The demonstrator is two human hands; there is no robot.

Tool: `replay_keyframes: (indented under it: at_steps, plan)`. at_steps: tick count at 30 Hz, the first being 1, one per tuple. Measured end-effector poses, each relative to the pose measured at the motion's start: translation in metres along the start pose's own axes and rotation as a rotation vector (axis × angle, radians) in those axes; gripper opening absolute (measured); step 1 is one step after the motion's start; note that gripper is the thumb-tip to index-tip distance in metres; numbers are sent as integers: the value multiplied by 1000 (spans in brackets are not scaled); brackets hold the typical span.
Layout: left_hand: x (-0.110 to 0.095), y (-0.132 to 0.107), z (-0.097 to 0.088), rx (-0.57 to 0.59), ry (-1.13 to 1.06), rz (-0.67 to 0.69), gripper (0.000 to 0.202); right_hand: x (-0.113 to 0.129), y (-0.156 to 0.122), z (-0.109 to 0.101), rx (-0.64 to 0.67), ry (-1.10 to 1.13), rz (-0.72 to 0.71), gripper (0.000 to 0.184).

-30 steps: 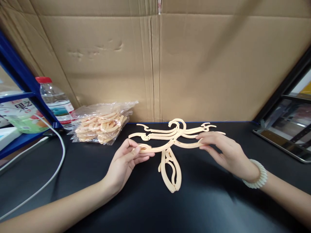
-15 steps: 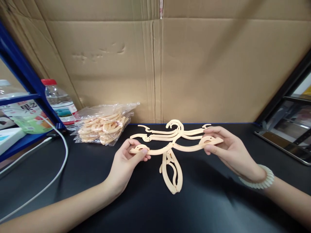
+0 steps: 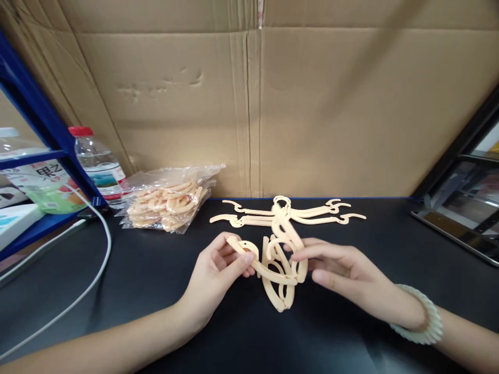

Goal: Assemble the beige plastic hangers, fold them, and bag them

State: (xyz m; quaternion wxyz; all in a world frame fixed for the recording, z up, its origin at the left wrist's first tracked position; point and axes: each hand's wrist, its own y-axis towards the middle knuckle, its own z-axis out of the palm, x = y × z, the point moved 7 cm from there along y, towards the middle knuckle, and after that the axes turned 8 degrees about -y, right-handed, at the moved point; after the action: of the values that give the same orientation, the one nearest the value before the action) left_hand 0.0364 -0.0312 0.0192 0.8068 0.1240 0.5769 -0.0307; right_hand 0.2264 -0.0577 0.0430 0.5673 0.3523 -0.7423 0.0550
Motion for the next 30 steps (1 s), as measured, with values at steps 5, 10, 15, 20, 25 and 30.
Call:
replay_keyframes:
  at_steps: [5, 10, 15, 20, 25, 30]
  plan:
    - [2, -1, 3, 49, 6, 1, 17, 15, -4, 17, 121, -265, -78, 44]
    - [-3, -3, 9, 78, 63, 36, 13, 19, -5, 17, 93, -443, -139, 51]
    - [-6, -7, 11, 90, 116, 67, 11, 18, -5, 12, 57, -447, -141, 53]
    - [-6, -9, 11, 109, 127, 78, 7, 16, -4, 11, 46, -356, -88, 51]
    - [-11, -10, 15, 138, 132, 134, 8, 17, -6, 16, 102, -241, -72, 52]
    - [-10, -10, 20, 164, 92, 94, 9, 17, -9, 21, 194, -135, -61, 58]
